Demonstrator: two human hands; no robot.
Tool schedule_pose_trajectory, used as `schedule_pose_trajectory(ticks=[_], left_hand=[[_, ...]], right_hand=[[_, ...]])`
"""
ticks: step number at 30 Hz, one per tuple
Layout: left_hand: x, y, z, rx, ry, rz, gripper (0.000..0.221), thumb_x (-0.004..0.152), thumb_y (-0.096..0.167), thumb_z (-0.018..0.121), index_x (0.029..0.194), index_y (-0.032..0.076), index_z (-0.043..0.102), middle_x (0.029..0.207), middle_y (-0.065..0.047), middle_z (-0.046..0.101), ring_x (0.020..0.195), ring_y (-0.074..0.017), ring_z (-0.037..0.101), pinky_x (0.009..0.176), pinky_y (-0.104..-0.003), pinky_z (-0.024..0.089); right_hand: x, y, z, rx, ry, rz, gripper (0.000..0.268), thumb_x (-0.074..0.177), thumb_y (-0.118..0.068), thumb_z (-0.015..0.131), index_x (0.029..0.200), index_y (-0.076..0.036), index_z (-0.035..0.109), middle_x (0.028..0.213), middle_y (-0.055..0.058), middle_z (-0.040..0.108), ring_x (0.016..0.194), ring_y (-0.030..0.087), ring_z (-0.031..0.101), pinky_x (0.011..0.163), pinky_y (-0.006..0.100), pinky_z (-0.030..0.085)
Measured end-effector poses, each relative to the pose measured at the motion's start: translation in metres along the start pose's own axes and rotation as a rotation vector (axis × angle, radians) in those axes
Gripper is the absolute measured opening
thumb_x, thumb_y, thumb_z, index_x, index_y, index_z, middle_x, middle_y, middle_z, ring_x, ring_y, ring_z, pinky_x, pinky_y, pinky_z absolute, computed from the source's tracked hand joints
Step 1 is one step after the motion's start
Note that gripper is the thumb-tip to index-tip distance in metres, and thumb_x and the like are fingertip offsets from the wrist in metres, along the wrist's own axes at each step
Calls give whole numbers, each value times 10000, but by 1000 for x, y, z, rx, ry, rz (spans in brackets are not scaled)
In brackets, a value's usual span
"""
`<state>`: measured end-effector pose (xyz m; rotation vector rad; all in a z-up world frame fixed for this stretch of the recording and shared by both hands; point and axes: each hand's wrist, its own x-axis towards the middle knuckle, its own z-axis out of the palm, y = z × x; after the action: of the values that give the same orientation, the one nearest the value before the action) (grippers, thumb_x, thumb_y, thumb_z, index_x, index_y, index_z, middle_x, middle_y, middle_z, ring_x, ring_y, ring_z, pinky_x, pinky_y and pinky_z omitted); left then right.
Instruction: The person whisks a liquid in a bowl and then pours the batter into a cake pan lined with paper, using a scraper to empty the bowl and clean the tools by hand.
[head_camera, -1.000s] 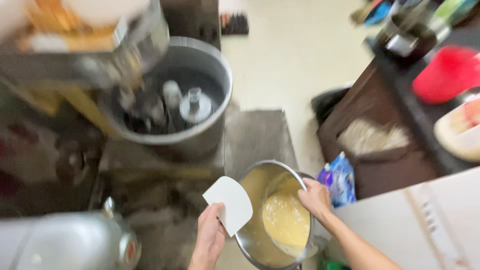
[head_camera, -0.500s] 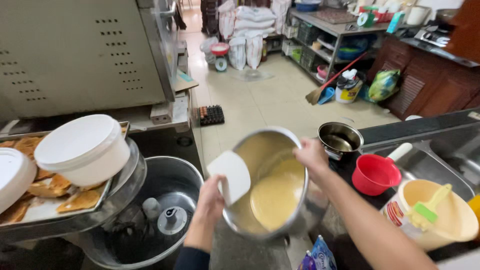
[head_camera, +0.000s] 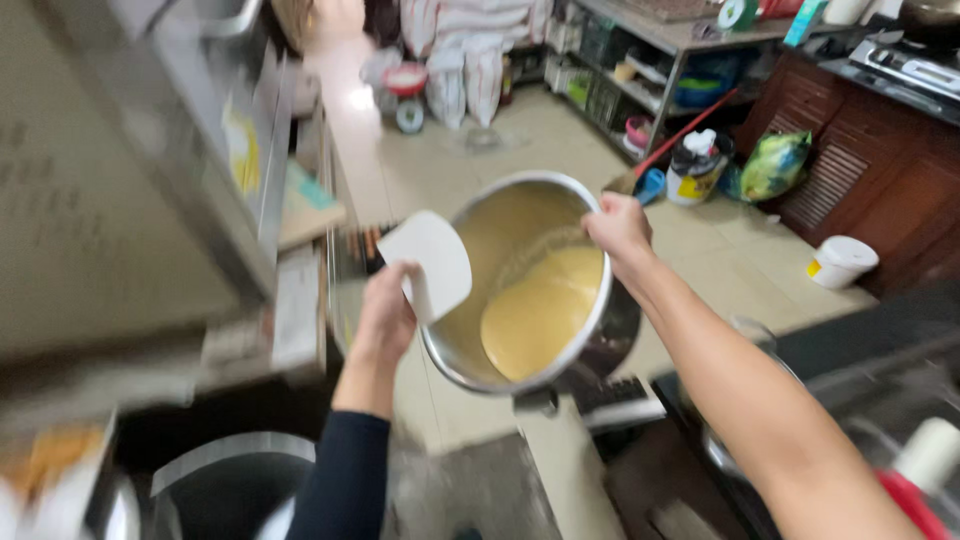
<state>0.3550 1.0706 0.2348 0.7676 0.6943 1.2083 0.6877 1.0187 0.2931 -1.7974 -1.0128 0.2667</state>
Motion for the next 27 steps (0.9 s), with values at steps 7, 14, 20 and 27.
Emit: schedule_pose_trajectory(ticks=[7,14,20,27], left_hand=[[252,-12,50,33,-103,-76,243,890,144,637,1095,14,645,1046,-57,668,965,-197,662,824,-385,579],[477,-36,121,105,-207,-143,265,903,182,628,1111,17,629,1044,-75,658,938,-198,653,771,-368,561],[682,-55,191,93,-129,-219,253,896,167,632,1100,17,635,1021,-73,651,882,-206,661,739,-372,579],[925,-63,215,84,-84,-187,243,888,151,639,1090,16,651,976,-44,666,856,-193,656,723,-373,577]], right_hand=[[197,37,55,-29,78,126,168,671,-95,723,657,-83,556,619,19,533,620,134,482,596,343,396],[421,110,111,-24,119,245,140,618,-36,695,637,-84,565,620,6,561,600,135,510,561,366,418],[620,155,169,-115,118,235,113,608,-58,713,637,-74,605,608,18,591,574,149,525,563,380,428],[832,192,245,-180,158,232,86,628,-77,725,701,-82,680,648,50,650,622,176,598,626,357,464]])
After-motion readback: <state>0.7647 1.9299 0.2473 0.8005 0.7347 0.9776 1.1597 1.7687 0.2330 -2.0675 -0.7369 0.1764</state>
